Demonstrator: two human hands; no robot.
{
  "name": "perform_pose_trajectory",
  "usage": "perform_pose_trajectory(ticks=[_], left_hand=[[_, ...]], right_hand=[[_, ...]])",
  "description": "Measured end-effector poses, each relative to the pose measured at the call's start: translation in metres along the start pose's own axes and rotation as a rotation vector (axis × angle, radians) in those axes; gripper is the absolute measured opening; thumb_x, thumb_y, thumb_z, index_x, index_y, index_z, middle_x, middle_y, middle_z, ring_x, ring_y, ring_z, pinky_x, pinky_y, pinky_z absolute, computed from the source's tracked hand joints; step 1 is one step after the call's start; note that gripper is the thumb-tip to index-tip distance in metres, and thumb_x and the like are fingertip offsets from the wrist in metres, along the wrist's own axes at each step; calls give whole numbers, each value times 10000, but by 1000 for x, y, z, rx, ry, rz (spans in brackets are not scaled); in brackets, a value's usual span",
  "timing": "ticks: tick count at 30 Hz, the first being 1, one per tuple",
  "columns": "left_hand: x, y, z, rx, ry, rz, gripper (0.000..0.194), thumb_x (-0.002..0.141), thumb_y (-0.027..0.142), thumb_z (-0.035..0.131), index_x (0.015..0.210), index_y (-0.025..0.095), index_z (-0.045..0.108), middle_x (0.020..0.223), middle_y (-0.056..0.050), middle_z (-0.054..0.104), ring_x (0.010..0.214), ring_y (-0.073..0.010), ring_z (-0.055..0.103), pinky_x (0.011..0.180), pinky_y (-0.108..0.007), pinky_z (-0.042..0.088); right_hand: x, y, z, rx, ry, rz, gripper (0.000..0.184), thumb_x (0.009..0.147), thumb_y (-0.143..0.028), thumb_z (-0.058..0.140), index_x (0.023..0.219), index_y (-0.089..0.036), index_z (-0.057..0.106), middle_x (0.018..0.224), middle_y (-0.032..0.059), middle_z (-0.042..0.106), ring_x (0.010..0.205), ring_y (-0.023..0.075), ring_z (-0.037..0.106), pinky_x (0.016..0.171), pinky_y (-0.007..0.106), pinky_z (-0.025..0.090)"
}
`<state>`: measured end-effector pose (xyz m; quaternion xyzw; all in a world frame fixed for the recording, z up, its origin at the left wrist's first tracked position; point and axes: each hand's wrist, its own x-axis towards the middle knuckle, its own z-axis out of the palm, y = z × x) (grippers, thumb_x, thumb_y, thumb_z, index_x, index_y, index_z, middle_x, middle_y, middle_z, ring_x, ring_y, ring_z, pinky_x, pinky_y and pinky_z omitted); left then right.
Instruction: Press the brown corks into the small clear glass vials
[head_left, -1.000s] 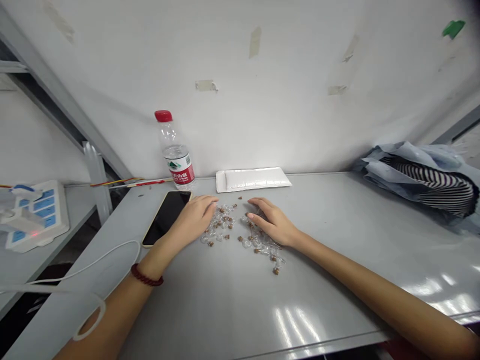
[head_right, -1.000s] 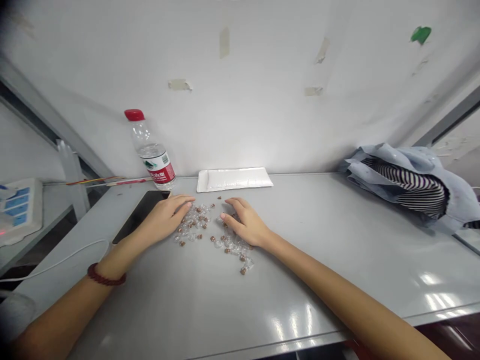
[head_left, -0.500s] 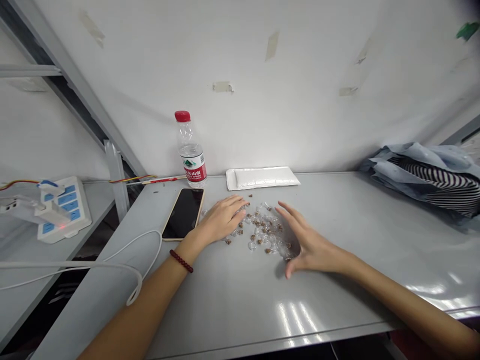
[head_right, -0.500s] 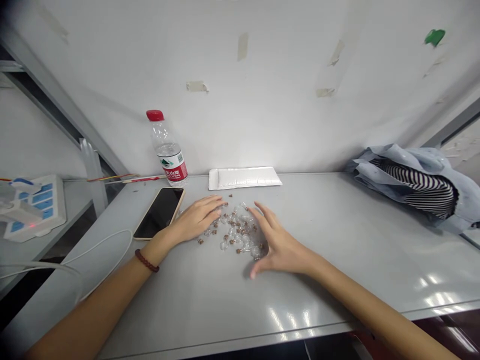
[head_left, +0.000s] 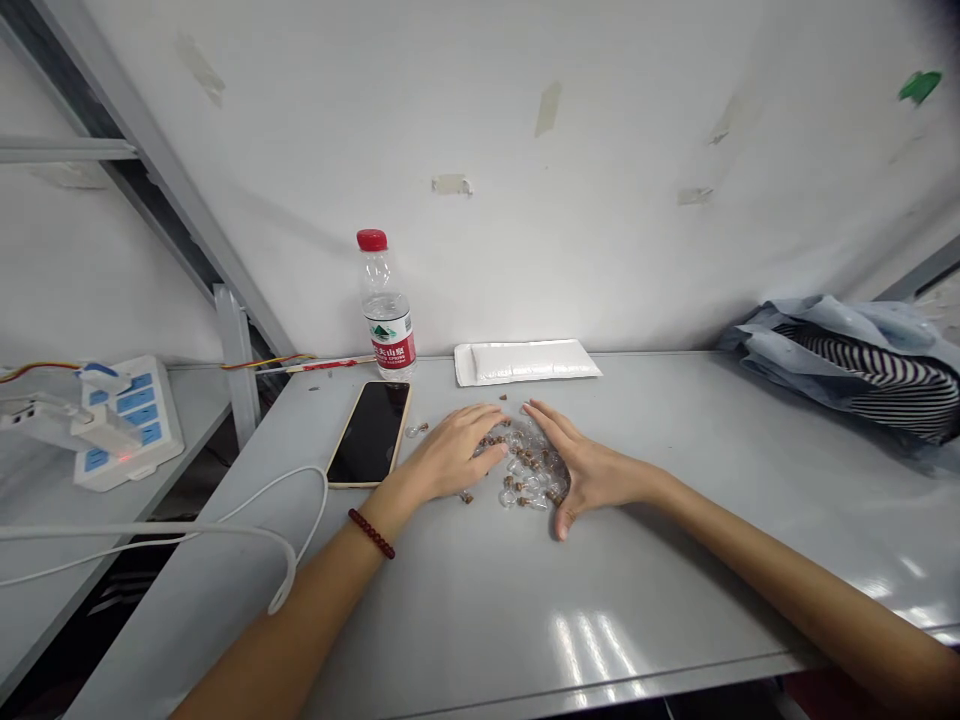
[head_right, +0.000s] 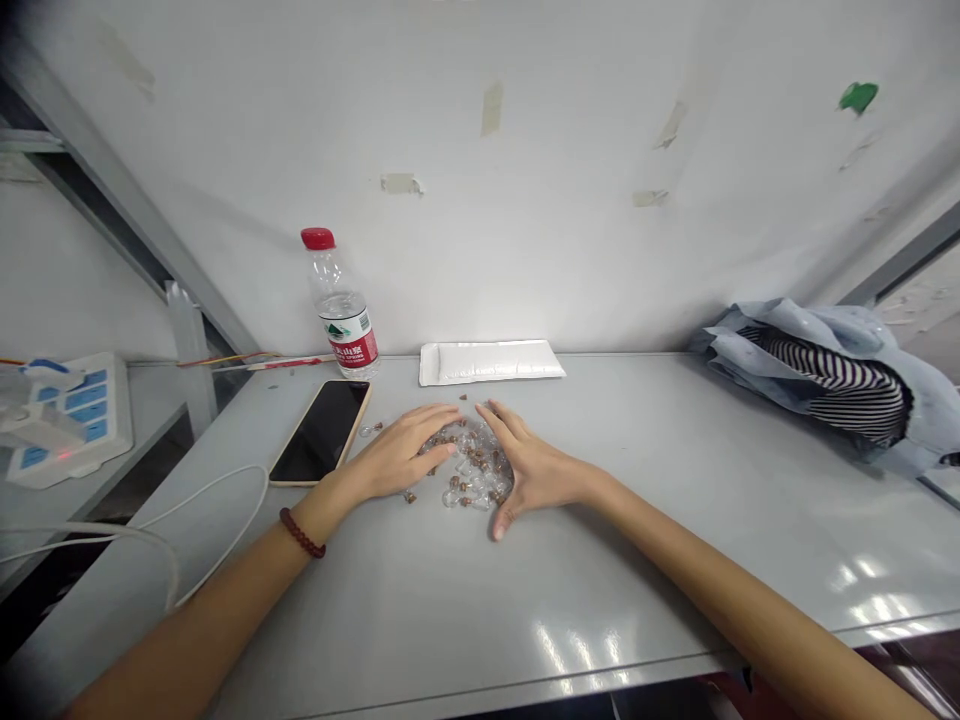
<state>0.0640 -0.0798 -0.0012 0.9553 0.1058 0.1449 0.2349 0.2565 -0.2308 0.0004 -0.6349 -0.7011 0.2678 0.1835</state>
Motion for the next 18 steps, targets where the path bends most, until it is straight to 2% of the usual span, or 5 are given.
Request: perform_pose_trajectory(ticks=[3, 8, 11, 14, 18], left_hand=[[0, -1, 1, -5, 3, -14, 431, 936, 345, 450, 1324, 168, 514, 1425, -106, 487, 1327, -232, 422, 1107, -408, 349], [-2, -1, -1, 0, 18, -48, 445, 947, 363, 422, 1326, 146, 510, 1433, -123, 471, 1328, -234, 416, 1105, -409, 349], [-6, 2, -9, 13, 18, -60, 435, 941, 368, 429, 1306, 154, 530, 1421, -124, 484, 1322, -251, 420, 1104, -437, 340], [-9, 1, -22, -4, 51, -99, 399, 939, 348, 419, 1256, 160, 571, 1347, -105, 561, 1269, -242, 474, 1089, -422, 358], [-10, -8, -32, -30, 141, -194, 413, 966, 318, 308, 1146, 137, 633, 1211, -106, 653, 1165, -233, 559, 1054, -408, 395]], right_hand=[[3, 0, 3, -5, 38, -30, 1423, 476, -652, 810, 1513, -234, -72, 1555, 187, -3, 1434, 385, 84, 1122, 531, 245], [7, 0, 9, -27, 105, -88, 1348, 508, -660, 793, 1513, -244, -3, 1541, 194, 66, 1424, 385, 142, 1108, 546, 270], [10, -1, 12, -6, 134, -146, 1289, 531, -637, 797, 1509, -258, 47, 1534, 188, 119, 1414, 378, 193, 1106, 536, 283], [15, -2, 14, 9, 144, -184, 1257, 537, -634, 795, 1504, -254, 86, 1532, 183, 147, 1413, 361, 213, 1112, 515, 285], [23, -5, 17, 3, 134, -217, 1263, 532, -641, 793, 1506, -242, 94, 1537, 190, 146, 1415, 371, 204, 1114, 527, 272]])
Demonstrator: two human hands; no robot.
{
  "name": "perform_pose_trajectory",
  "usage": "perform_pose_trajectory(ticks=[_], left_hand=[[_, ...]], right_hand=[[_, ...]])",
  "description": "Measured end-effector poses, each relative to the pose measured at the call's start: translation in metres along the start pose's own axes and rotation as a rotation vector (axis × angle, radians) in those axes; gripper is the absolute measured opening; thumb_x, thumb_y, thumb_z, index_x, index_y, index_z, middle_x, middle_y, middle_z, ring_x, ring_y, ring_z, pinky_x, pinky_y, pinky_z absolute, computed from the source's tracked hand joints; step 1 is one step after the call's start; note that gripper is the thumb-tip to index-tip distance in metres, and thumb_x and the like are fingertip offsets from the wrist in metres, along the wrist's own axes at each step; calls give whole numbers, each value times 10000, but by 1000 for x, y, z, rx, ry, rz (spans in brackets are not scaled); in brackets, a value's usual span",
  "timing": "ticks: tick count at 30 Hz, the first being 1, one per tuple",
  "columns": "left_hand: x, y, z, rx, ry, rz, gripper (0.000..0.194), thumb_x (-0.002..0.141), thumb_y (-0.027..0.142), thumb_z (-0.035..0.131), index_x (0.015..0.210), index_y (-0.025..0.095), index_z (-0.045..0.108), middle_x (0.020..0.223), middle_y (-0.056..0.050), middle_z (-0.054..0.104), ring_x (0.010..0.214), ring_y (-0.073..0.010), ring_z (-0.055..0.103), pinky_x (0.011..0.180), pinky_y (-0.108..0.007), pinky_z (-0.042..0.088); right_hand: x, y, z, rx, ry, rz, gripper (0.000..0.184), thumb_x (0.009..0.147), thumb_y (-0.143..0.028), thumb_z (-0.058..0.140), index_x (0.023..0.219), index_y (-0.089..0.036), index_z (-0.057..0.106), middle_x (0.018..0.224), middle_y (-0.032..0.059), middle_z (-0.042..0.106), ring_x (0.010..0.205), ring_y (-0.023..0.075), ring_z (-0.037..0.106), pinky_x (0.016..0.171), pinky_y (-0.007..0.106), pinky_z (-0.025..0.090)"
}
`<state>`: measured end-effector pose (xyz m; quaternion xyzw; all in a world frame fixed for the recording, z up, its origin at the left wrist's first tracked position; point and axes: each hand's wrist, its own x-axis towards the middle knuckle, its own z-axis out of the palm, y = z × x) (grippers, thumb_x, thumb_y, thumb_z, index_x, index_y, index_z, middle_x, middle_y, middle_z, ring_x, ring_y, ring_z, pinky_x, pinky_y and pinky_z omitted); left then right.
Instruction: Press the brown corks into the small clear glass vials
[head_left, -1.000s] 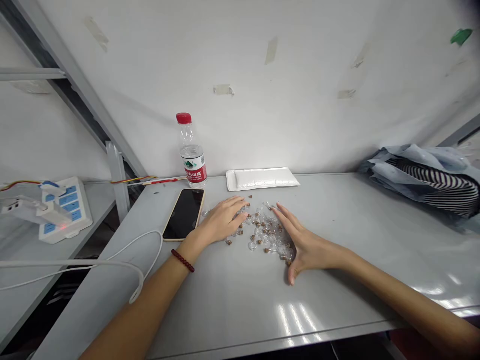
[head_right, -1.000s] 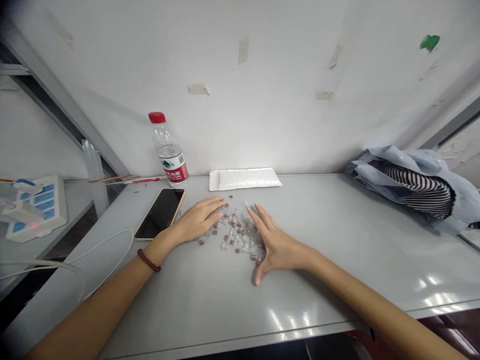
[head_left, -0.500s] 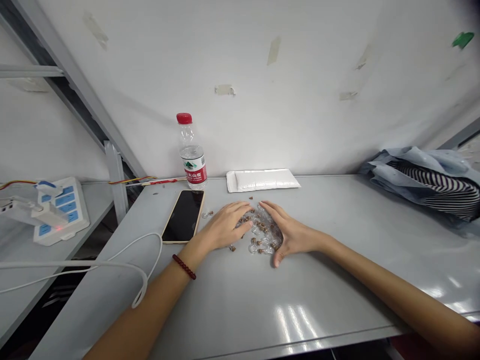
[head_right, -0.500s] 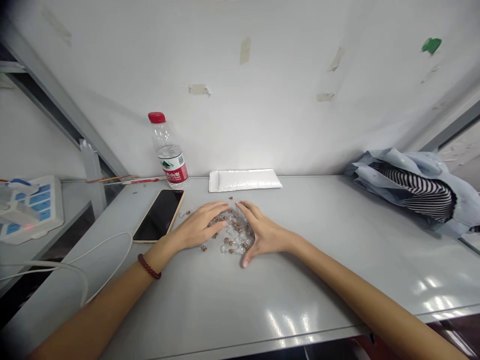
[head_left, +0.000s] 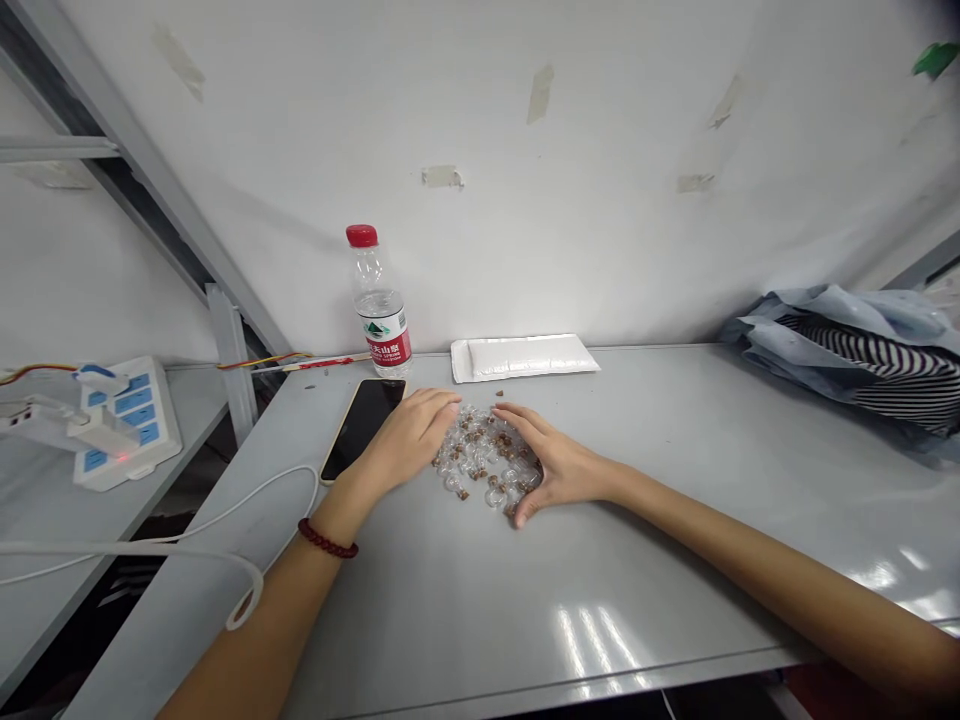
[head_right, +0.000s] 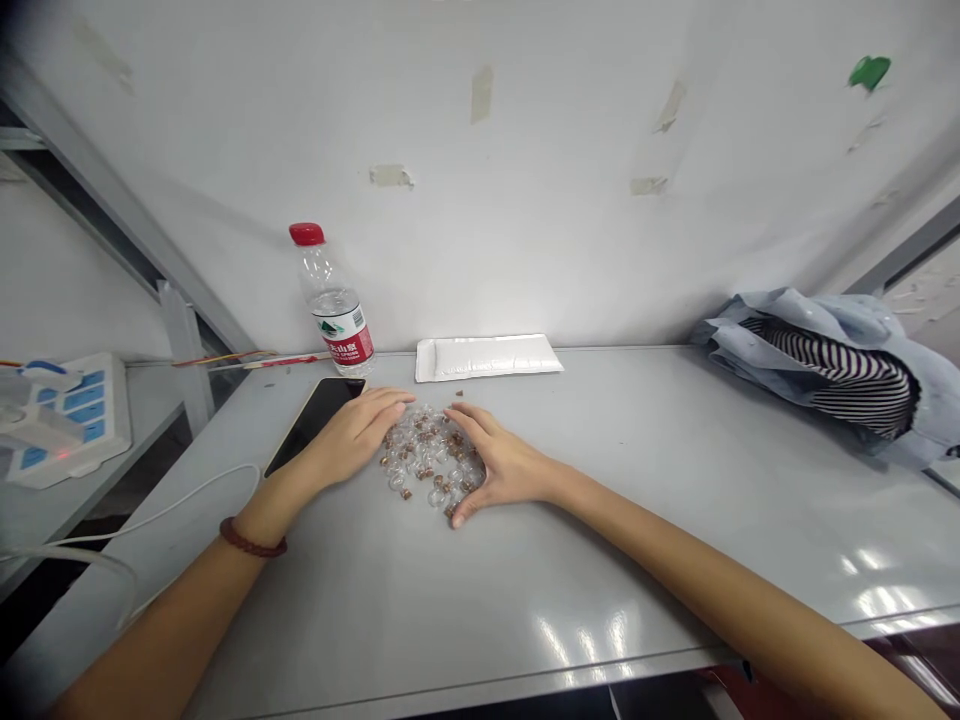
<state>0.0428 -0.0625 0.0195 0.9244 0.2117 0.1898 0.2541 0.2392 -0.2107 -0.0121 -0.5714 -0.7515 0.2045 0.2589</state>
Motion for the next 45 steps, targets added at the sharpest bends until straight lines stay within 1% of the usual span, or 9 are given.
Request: perform_pose_trajectory(ticks=[4, 8, 12, 17, 23, 31, 38, 42, 45], left_hand=[[2, -7, 7, -11, 14, -39, 452, 969, 320, 279, 1187, 112, 617, 1258, -120, 632, 1207, -237, 545, 1073, -410, 385], [2, -7, 17, -36, -45, 11, 430, 952, 309, 340, 1269, 139, 577, 1363, -83, 561, 1296, -205, 469, 1119, -389, 339], [3, -7, 18, -65, -73, 39, 406, 939, 303, 378, 1266, 174, 580, 1387, -69, 540, 1298, -215, 469, 1114, -414, 348], [4, -7, 14, -91, -61, 51, 357, 933, 274, 377, 1178, 180, 620, 1241, -70, 640, 1158, -215, 573, 1026, -385, 443], [3, -4, 12, -68, -54, 62, 327, 942, 282, 358, 933, 188, 671, 1088, -64, 686, 1056, -218, 586, 956, -374, 460], [3, -4, 5, -8, -17, 48, 384, 946, 275, 330, 686, 191, 599, 764, -41, 665, 801, -212, 594, 785, -357, 468], [2, 1, 4, 18, 38, 76, 313, 937, 256, 371, 856, 168, 660, 941, -70, 701, 940, -224, 591, 879, -367, 446], [1, 5, 3, 36, 40, 90, 299, 932, 244, 378, 873, 172, 662, 929, -61, 701, 936, -224, 589, 877, -377, 443], [0, 5, 4, 62, 30, 93, 306, 933, 230, 372, 812, 173, 647, 876, -50, 696, 904, -224, 587, 898, -402, 427]], right_hand=[[8, -1, 3, -2, -5, -23, 1288, 526, -638, 797, 1510, -232, 72, 1539, 204, 139, 1419, 375, 189, 1112, 539, 264], [14, -2, 5, -15, -5, -35, 1305, 522, -654, 789, 1511, -221, 57, 1546, 215, 109, 1430, 361, 154, 1114, 534, 260], [20, -2, 7, -14, -12, -54, 1306, 521, -658, 787, 1511, -210, 63, 1552, 213, 96, 1436, 351, 133, 1124, 518, 249], [24, -2, 8, -15, -13, -63, 1290, 528, -655, 786, 1511, -222, 72, 1548, 211, 124, 1430, 361, 153, 1117, 540, 249], [30, -6, 12, -15, -21, -54, 1279, 538, -676, 766, 1510, -201, 84, 1543, 218, 144, 1429, 358, 160, 1110, 546, 269], [37, -17, 16, 35, -1, -18, 1200, 592, -649, 756, 1496, -162, 134, 1533, 230, 169, 1425, 346, 184, 1117, 526, 278], [21, -17, 7, 78, 36, 51, 1107, 655, -613, 740, 1481, -157, 161, 1536, 218, 182, 1427, 346, 178, 1136, 529, 239], [11, -20, -1, 56, 70, 42, 1014, 714, -595, 706, 1473, -192, 167, 1540, 193, 186, 1423, 341, 197, 1131, 531, 253], [3, -24, -5, 23, 107, 24, 886, 777, -544, 675, 1457, -230, 202, 1524, 168, 224, 1404, 327, 253, 1112, 515, 302]])
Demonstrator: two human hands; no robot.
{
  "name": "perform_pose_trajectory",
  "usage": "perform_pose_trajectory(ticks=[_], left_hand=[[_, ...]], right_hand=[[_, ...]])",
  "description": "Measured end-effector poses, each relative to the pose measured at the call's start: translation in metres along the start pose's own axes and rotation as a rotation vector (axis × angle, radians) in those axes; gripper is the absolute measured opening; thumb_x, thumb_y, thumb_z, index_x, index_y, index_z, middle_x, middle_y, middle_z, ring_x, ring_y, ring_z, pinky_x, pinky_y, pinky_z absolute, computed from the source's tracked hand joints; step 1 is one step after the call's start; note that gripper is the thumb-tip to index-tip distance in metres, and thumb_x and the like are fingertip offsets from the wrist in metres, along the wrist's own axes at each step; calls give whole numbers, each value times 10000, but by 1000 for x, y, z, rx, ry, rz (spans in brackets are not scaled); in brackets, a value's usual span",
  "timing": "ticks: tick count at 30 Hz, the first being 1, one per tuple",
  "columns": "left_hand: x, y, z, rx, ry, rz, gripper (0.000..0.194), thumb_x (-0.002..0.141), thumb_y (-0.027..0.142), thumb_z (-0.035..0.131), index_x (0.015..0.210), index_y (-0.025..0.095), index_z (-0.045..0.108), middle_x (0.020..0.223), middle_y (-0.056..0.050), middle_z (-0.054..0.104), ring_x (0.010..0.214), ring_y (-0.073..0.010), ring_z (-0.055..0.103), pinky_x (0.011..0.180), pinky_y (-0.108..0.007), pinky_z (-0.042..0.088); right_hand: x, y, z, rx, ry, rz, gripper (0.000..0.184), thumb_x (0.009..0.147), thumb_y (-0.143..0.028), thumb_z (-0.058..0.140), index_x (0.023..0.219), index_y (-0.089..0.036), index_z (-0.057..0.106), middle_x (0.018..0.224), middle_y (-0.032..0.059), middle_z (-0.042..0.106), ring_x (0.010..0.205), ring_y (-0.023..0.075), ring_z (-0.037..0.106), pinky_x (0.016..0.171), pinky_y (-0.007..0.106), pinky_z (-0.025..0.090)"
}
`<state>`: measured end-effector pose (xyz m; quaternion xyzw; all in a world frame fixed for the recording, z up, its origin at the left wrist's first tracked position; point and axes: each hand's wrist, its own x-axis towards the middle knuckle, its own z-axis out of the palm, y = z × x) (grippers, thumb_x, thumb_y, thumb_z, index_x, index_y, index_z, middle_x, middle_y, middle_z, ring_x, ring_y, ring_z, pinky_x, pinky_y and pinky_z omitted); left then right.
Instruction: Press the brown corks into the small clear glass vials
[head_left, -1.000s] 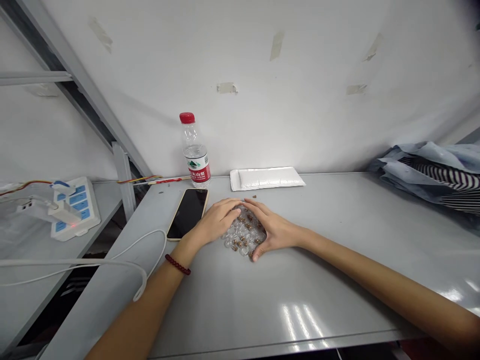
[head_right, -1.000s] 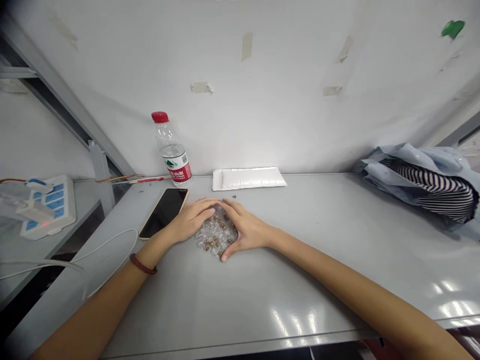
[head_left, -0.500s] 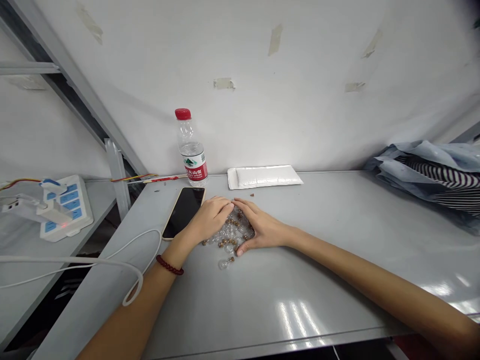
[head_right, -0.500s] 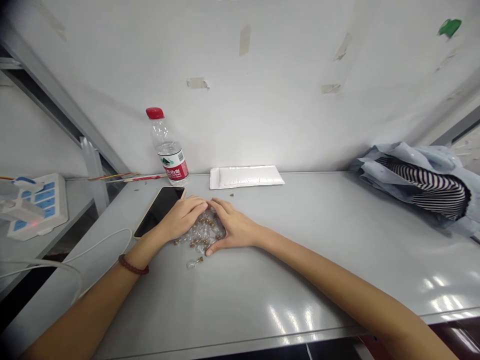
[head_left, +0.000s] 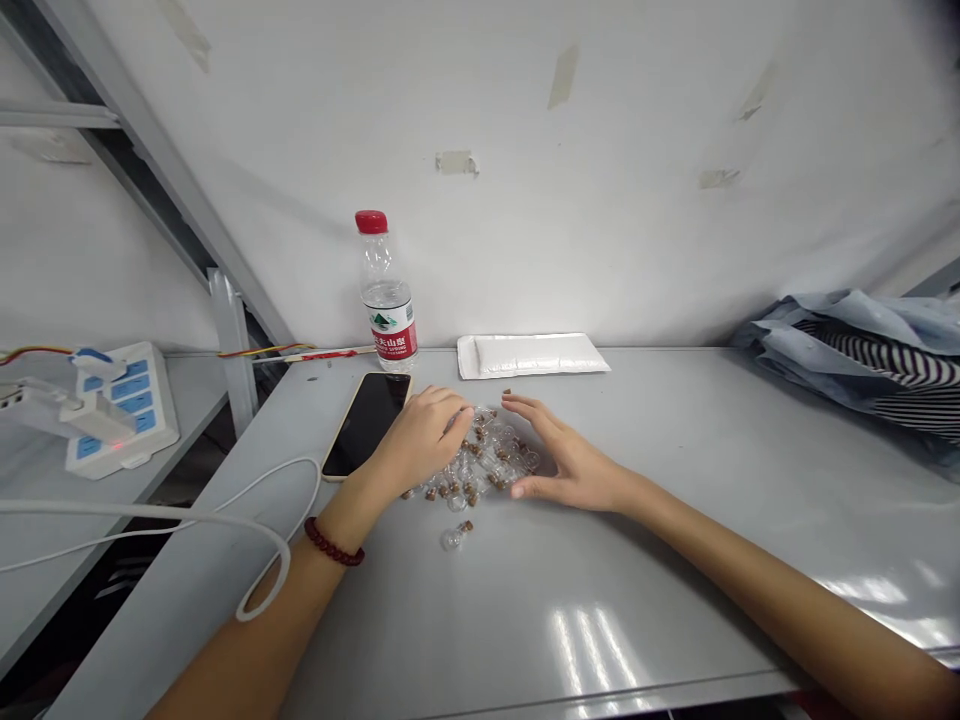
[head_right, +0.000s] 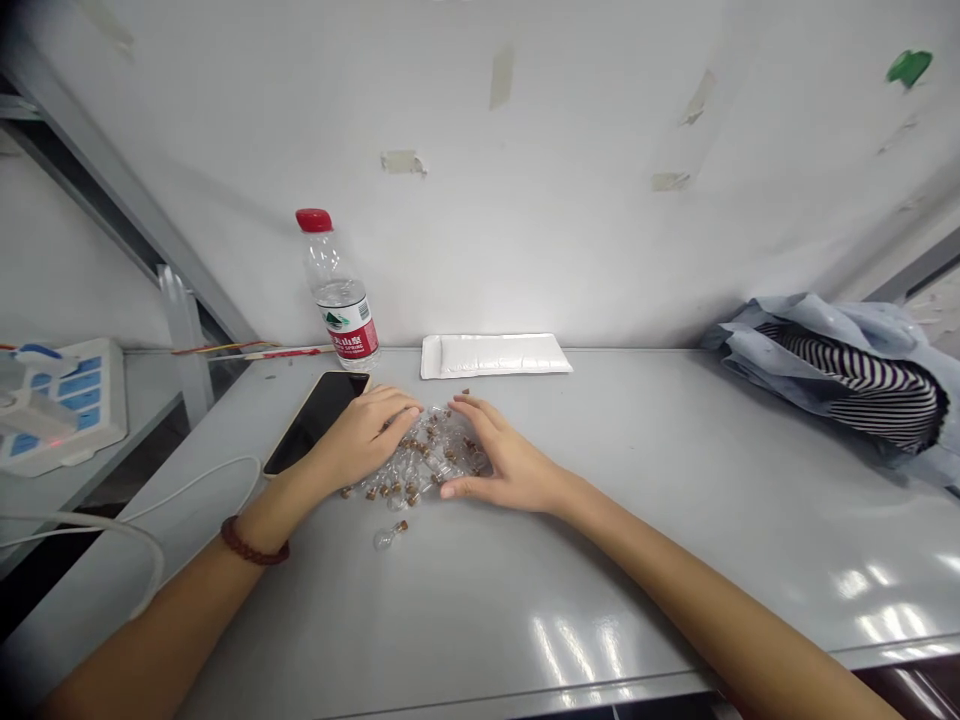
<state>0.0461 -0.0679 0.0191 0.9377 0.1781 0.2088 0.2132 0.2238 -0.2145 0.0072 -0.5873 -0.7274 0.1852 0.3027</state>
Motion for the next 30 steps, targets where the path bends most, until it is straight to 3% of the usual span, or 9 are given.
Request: perform_pose_trajectory(ticks=[4, 8, 11, 19, 24, 30], left_hand=[[-1, -1, 1, 32, -5, 1, 313, 935, 220, 371, 787, 169, 641, 866, -55, 695, 894, -229, 581, 876, -407, 436], [-1, -2, 2, 52, 10, 10, 277, 926, 209, 393, 852, 169, 657, 918, -59, 702, 917, -224, 586, 862, -391, 452], [-1, -4, 4, 73, 20, 24, 268, 919, 189, 399, 881, 159, 663, 929, -68, 703, 910, -224, 595, 856, -391, 465], [-2, -2, 9, 179, 43, 103, 238, 900, 135, 414, 951, 123, 646, 930, -92, 681, 920, -244, 578, 865, -428, 454], [-6, 18, 11, 262, 50, 196, 205, 895, 113, 430, 965, 135, 622, 918, -83, 667, 898, -237, 581, 794, -401, 463], [-12, 48, 26, 173, -68, 252, 186, 918, 152, 435, 974, 150, 612, 931, -76, 632, 918, -228, 552, 830, -400, 471]], right_hand=[[-11, -5, -5, -42, 37, 15, 497, 924, -400, 530, 1365, -236, 368, 1421, 138, 369, 1302, 266, 418, 1057, 452, 391], [-18, -8, -9, -81, 63, 54, 255, 947, -232, 447, 1190, -181, 505, 1089, 109, 564, 1001, 209, 581, 889, 397, 488], [-20, -10, -9, -103, 27, 132, 200, 914, -203, 487, 1103, -164, 541, 945, 83, 579, 891, 201, 576, 792, 368, 499], [-20, -9, -4, -119, 0, 151, 145, 894, -165, 498, 1017, -163, 574, 961, 82, 552, 828, 177, 564, 768, 340, 490], [-26, -5, -10, -113, -7, 149, 161, 876, -135, 507, 992, -160, 616, 950, 76, 563, 739, 147, 570, 706, 302, 490], [-32, -1, -17, -73, 46, 195, 104, 825, -107, 554, 850, -156, 642, 833, 38, 585, 658, 119, 548, 638, 257, 470]])
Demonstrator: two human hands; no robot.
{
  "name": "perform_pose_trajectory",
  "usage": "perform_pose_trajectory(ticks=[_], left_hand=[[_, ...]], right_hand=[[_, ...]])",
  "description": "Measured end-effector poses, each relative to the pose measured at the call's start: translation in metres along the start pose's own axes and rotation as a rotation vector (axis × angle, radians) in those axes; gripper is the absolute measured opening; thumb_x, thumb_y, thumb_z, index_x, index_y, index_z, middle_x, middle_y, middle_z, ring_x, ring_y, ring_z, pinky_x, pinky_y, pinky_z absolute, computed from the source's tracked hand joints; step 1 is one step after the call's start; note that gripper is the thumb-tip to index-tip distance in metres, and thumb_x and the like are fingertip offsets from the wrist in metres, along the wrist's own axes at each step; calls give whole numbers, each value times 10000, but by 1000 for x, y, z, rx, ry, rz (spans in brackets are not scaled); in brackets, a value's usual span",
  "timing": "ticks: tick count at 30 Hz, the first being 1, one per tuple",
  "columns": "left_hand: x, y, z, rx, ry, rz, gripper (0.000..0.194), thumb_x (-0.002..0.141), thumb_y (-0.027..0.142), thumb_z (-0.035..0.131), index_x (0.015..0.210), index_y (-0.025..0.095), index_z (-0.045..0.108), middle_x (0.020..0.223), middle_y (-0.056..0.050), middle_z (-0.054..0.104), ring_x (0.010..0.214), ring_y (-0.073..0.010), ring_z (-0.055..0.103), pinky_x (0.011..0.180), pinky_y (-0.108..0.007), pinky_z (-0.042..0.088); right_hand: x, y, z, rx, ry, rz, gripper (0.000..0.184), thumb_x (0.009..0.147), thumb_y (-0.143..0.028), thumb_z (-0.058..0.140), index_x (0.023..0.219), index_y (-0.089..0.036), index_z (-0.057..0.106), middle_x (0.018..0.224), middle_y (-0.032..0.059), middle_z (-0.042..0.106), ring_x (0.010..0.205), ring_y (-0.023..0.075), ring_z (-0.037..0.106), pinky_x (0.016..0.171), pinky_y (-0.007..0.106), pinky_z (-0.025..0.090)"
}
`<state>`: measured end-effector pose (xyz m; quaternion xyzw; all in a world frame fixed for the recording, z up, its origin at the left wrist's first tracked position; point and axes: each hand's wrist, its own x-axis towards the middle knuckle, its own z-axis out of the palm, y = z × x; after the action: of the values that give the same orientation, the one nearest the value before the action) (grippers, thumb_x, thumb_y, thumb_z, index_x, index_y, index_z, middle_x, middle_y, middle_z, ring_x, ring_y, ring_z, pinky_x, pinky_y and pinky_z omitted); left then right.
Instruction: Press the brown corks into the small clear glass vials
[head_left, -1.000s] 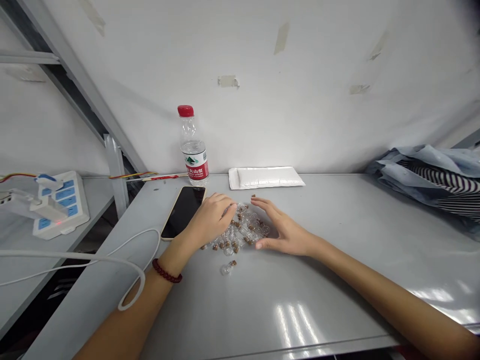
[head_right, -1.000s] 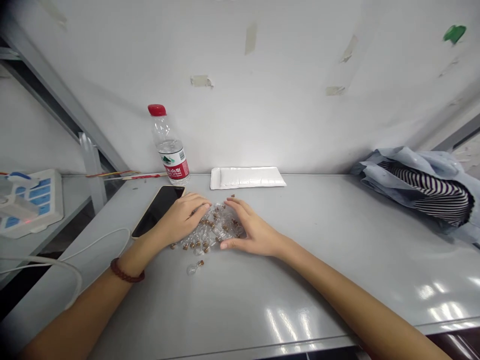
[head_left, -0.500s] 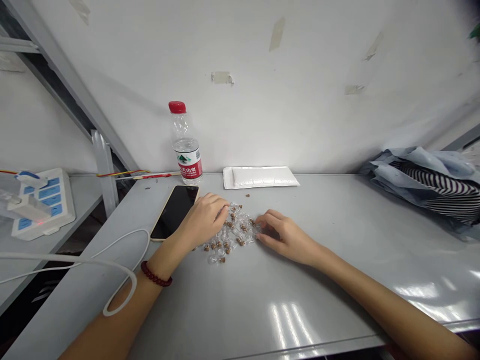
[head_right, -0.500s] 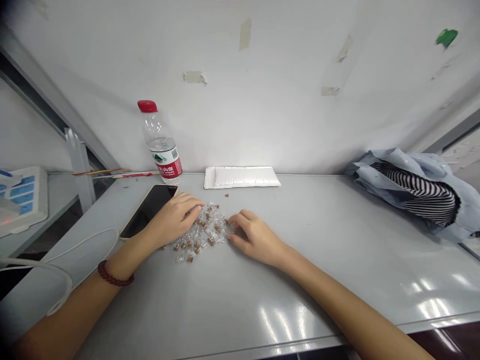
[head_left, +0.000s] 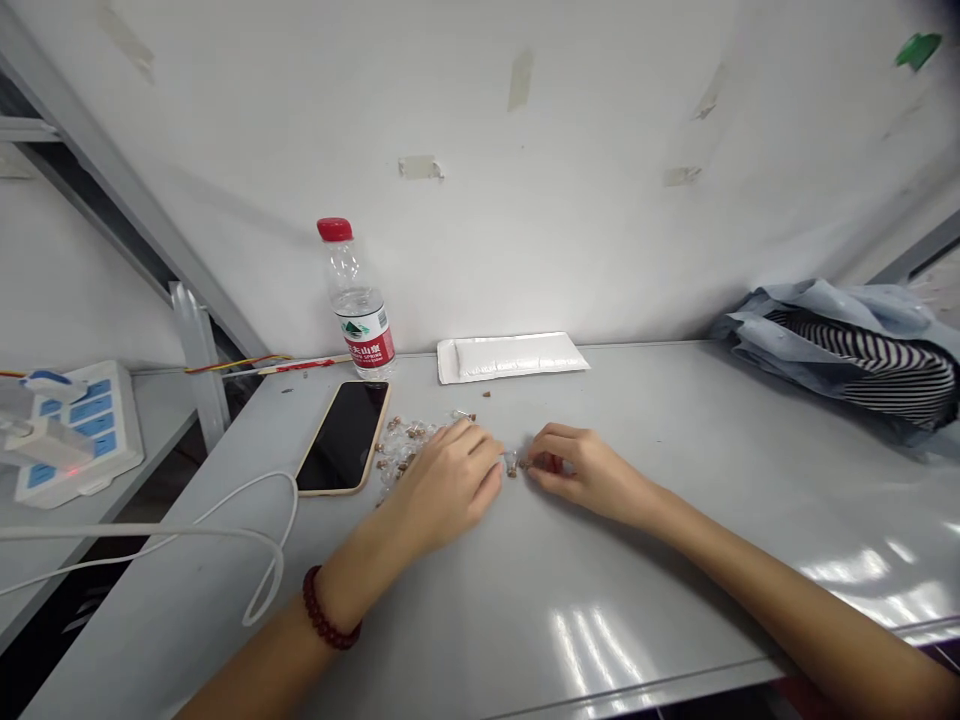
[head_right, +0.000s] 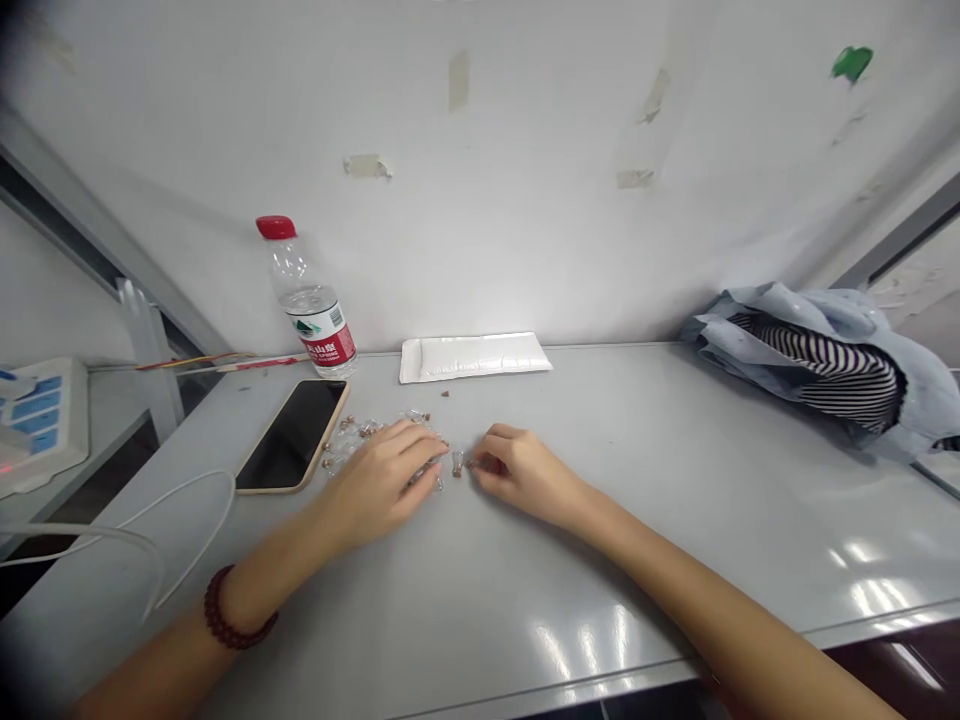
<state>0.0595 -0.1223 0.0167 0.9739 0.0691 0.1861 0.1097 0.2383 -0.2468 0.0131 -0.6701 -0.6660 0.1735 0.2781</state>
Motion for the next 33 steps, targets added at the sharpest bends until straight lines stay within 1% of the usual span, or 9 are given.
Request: perform_pose_trajectory(ticks=[5, 8, 14, 19, 23, 25, 28, 30, 33], left_hand=[[1, 9, 9, 6, -33, 4, 158, 904, 213, 500, 1004, 165, 614, 1012, -87, 585, 987, -243, 518, 859, -415, 479], [0, 12, 11, 36, -51, 1, 174, 897, 217, 512, 1029, 173, 617, 1046, -96, 571, 1005, -254, 512, 864, -434, 482], [-1, 18, 19, 91, -48, 67, 329, 899, 199, 502, 1223, 207, 563, 1266, -134, 536, 1206, -335, 443, 912, -513, 474], [-2, 14, 25, 108, -37, 106, 223, 915, 189, 470, 1080, 132, 608, 1173, -138, 623, 1171, -321, 506, 933, -524, 476], [-2, 10, 23, 122, 36, 91, 213, 924, 170, 443, 1035, 113, 616, 1146, -164, 611, 1184, -316, 492, 939, -511, 476], [-1, 11, 21, 64, 93, 64, 217, 924, 166, 454, 1075, 109, 599, 1152, -160, 595, 1164, -298, 491, 939, -485, 475], [-1, 17, 17, -99, 137, 22, 202, 927, 165, 470, 1097, 130, 573, 1060, -110, 611, 1020, -237, 532, 868, -406, 495], [-1, 20, 14, -169, 133, 6, 152, 931, 160, 462, 1025, 147, 581, 952, -76, 619, 908, -210, 535, 792, -372, 492], [-1, 23, 12, -148, 125, 22, 151, 923, 138, 440, 869, 156, 580, 807, -48, 601, 782, -195, 507, 699, -356, 455]], right_hand=[[-3, 2, 0, 9, -30, 18, 98, 811, -106, 559, 821, -147, 647, 788, 24, 571, 632, 106, 523, 616, 239, 445], [-4, 2, 2, 10, -16, 23, 94, 754, -67, 573, 779, -139, 629, 764, 12, 553, 605, 96, 500, 593, 227, 423], [-3, 4, 4, 25, 25, 52, 117, 693, -48, 578, 757, -144, 599, 751, 0, 522, 600, 92, 479, 573, 217, 407], [-4, 5, 5, 50, 70, 108, 95, 695, -81, 571, 753, -150, 602, 774, 12, 539, 597, 95, 494, 581, 234, 427], [-5, 3, 2, 100, 131, 174, 87, 702, -104, 572, 759, -165, 596, 724, 5, 558, 600, 110, 500, 567, 246, 431], [-5, 1, 1, 152, 156, 135, 101, 718, -106, 570, 790, -170, 598, 745, 6, 572, 612, 110, 510, 576, 249, 444], [-7, -3, 3, 222, 182, -20, 83, 760, -122, 576, 819, -177, 596, 796, 12, 584, 639, 105, 532, 607, 253, 472], [-9, -5, 5, 224, 196, -130, 60, 797, -148, 576, 846, -177, 594, 835, 23, 588, 649, 103, 536, 621, 256, 486], [-13, -8, 9, 180, 181, -216, 66, 846, -171, 553, 902, -171, 589, 888, 47, 587, 672, 107, 538, 638, 259, 495]])
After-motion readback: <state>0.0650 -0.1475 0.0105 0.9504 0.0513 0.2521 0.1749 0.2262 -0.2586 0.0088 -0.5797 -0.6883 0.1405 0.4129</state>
